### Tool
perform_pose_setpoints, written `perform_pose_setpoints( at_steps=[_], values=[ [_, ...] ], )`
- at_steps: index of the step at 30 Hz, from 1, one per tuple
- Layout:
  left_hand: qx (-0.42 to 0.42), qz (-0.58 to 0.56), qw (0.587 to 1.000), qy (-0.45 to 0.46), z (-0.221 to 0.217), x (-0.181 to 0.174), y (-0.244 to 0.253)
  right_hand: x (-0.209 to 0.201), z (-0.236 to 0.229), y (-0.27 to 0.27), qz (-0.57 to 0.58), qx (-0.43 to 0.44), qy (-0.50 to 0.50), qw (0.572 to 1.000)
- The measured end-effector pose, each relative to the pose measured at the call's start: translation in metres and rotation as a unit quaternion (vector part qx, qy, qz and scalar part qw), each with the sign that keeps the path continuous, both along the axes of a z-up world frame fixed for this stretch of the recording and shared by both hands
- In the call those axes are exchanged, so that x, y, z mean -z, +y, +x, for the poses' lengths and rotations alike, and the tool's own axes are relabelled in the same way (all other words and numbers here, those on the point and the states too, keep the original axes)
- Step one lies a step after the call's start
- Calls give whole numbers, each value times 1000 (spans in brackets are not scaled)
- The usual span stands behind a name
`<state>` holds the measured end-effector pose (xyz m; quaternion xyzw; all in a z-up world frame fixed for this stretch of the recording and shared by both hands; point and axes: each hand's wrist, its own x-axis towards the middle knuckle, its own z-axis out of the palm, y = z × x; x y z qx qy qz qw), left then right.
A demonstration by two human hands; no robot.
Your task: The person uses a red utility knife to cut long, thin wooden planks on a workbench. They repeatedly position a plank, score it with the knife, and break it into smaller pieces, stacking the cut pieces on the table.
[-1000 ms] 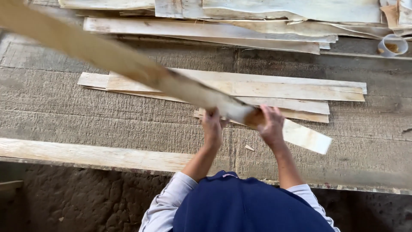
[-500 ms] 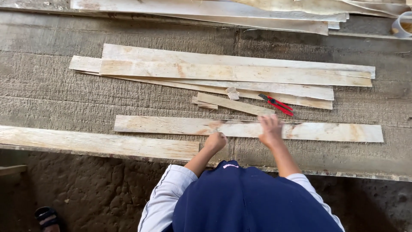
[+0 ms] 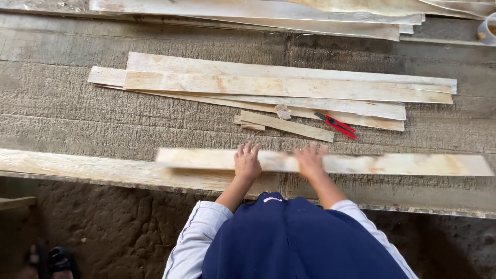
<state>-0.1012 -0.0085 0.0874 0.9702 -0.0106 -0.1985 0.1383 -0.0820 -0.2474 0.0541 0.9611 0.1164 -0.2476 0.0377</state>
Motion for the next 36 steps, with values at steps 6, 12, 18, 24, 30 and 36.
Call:
perform_pose_setpoints(
  at_steps=[6,12,18,24,30,36],
  values=[
    [23,18,999,23,-3,44,1,33,39,-72,21,175,-50,983],
    [150,40,988,-9,-19,75,-15,31,70,-77,117,245,-155,950],
    [151,35,985,-72,-17,94,-26,22,78,-98,95,257,-122,954],
    [82,-35,996,-21,0,101,-43,69,96,-137,83,227,-208,948],
    [53,-126,990,27,16,117,-91,-4,67,-130,177,198,-53,963],
    [100,-209,973,12,26,112,-138,-6,12,-127,99,179,108,973]
  ],
)
